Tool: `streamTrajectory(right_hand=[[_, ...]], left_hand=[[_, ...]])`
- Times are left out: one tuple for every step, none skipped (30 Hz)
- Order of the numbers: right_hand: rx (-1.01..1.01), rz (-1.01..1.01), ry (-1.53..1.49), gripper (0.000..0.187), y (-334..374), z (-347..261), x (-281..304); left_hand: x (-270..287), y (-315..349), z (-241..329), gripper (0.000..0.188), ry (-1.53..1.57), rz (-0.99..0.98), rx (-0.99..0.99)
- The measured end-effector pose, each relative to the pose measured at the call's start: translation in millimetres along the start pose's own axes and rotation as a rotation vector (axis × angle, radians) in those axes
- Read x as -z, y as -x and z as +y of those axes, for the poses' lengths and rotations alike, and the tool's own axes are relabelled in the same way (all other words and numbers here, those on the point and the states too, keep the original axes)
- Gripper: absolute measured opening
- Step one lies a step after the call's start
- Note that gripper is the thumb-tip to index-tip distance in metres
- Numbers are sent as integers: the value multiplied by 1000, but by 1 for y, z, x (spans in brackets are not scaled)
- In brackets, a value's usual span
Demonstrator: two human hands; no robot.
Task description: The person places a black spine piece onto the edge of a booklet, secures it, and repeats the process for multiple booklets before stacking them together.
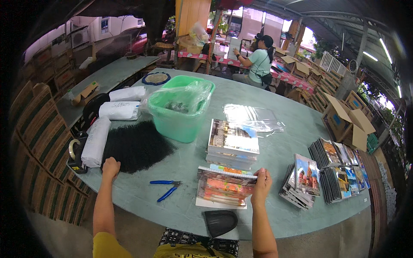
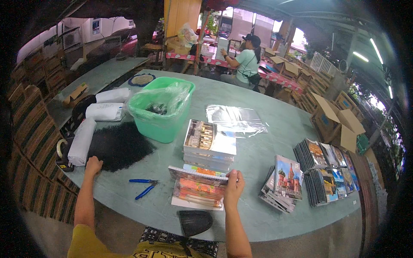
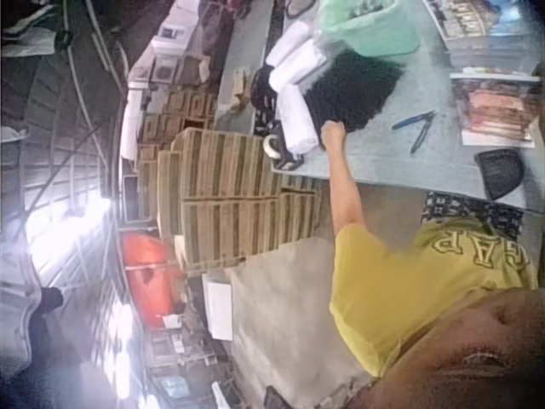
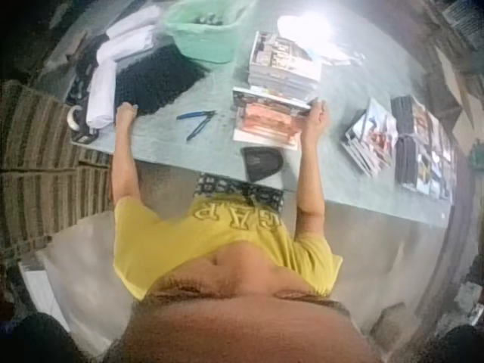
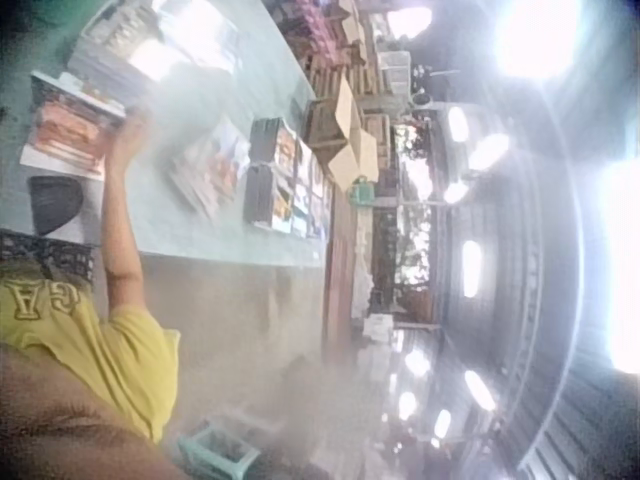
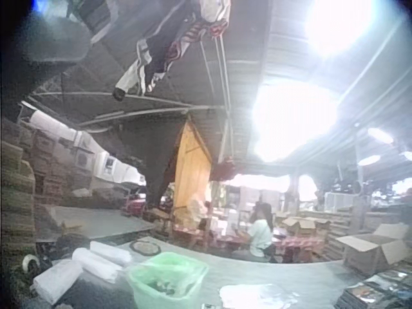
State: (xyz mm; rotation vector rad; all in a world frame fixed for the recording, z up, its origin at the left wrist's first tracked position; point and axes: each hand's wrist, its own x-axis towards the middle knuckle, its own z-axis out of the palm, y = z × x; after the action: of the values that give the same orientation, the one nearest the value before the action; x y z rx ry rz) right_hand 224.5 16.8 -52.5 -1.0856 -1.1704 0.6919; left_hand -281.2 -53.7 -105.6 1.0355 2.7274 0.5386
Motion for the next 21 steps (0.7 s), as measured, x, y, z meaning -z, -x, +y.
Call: streamTrajectory(right_hand=[[2, -17, -2, 37, 1, -2, 0], [20, -27, -28, 36, 2, -2, 1], [37, -38, -55, 36, 4, -2, 2], [45, -53, -80, 35, 8, 2, 1], [36, -55, -57, 35, 9, 1, 2], [24, -60, -35, 34, 8, 0, 3], [14, -64, -15, 34, 7, -3, 6], [35, -38, 18, 30, 6, -8, 11], [61, -5, 47, 28, 3, -17, 17], [91, 26, 74, 25, 1, -30, 18], [240, -14, 139, 22, 4, -45, 18], [387, -71, 190, 22, 9, -66, 15], [517, -132, 250, 24, 18, -83, 12], [590, -301, 326, 30, 27, -99, -3], [659, -459, 420, 37, 35, -110, -21], [734, -476, 522, 38, 39, -107, -34], [814, -487, 623, 40, 39, -99, -48], [899, -499, 719, 41, 34, -92, -59], [904, -462, 762, 40, 27, -86, -66], [907, -424, 804, 39, 19, -81, -72], [912, -397, 835, 38, 14, -77, -79]], left_hand=[[-5, 1, -9, 42, -166, 92, -83], [-12, -4, -25, 41, -151, 154, -96], [-19, -12, -43, 40, -136, 216, -109], [-22, -15, -57, 39, -129, 272, -117], [-20, -15, -53, 41, -130, 203, -109], [-14, -13, -38, 43, -133, 134, -98], [-8, -11, -25, 44, -134, 67, -87], [-6, -11, -19, 46, -152, 24, -95], [-1, -5, -11, 46, -161, 46, -102], [5, 1, -4, 45, -168, 71, -107], [9, 4, -1, 44, -174, 97, -112], [6, -4, -23, 44, -192, 87, -111], [0, -15, -41, 45, -197, 80, -108], [-3, -27, -59, 47, -203, 74, -102], [-9, -37, -65, 48, -204, 52, -117], [-1, -38, -46, 42, -162, -97, -85], [7, -28, -27, 38, -153, 65, -117], [17, -15, -10, 34, -138, 232, -144], [28, -6, -3, 30, -122, 402, -164], [37, -5, -1, 26, -181, 481, -228], [49, 1, -3, 27, -100, 536, -232]])
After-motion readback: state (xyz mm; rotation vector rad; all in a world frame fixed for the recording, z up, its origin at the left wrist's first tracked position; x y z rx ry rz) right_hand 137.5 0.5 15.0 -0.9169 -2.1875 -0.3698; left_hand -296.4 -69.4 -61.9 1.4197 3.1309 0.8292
